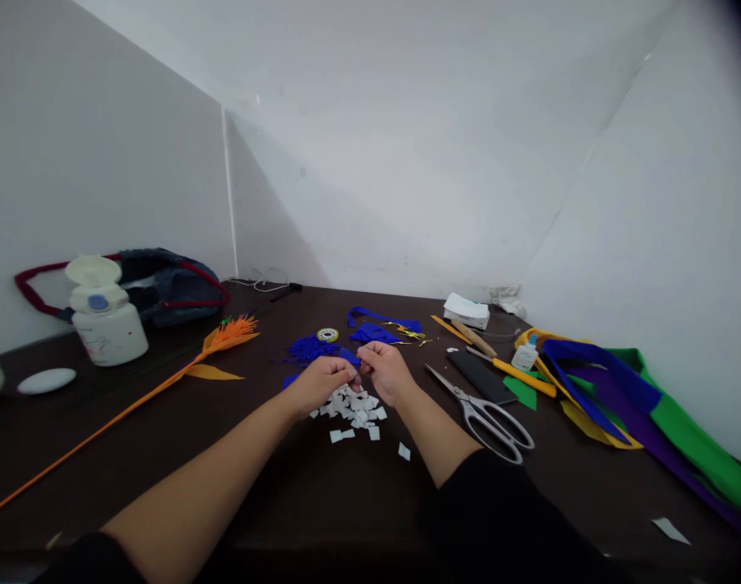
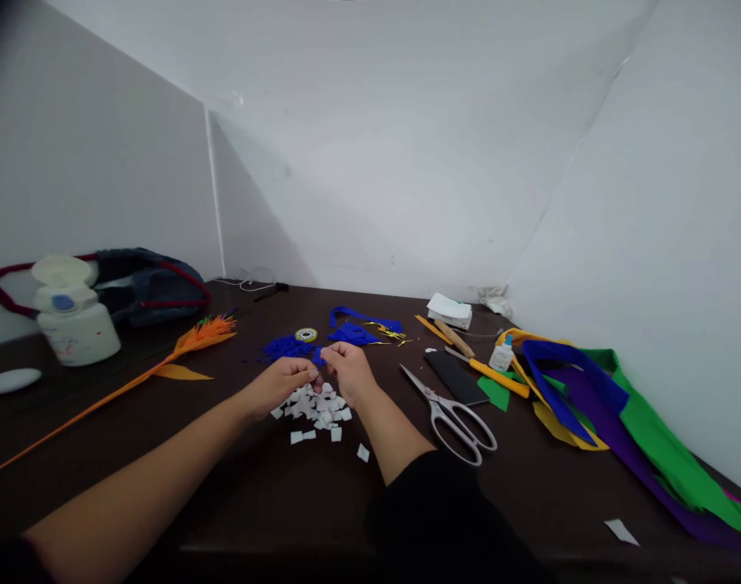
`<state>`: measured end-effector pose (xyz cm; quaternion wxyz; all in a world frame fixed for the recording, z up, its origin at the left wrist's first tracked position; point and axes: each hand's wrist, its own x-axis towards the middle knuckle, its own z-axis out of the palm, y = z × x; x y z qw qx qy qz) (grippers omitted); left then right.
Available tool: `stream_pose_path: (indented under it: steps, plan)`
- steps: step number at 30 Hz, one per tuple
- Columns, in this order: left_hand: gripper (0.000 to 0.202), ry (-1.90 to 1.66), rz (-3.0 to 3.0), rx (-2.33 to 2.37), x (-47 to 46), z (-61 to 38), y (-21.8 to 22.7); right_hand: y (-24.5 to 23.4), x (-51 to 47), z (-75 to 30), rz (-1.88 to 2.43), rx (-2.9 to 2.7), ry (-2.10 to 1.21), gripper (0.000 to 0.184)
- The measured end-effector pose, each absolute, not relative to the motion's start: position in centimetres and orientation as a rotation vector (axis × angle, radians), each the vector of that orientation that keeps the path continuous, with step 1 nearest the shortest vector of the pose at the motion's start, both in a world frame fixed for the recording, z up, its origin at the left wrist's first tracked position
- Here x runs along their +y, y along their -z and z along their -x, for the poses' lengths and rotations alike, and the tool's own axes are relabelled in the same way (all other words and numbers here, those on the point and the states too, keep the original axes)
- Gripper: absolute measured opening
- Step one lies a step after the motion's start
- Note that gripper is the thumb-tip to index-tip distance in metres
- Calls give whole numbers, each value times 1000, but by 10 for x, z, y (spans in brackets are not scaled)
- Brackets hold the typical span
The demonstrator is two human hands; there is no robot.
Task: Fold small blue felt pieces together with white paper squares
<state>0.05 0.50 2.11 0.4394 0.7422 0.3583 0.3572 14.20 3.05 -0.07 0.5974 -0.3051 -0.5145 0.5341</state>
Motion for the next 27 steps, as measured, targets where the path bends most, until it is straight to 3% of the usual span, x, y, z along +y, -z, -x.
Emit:
stream_pose_path:
  steps: [11,27]
  plan:
    - [27,-866,-2264,1289,14,-2,-14,6,34,-138,1037,-1328,-788,24]
    - [25,-756,-2600,1574,15,-6,-9,1,27,-132,1168,-1286,-690,23]
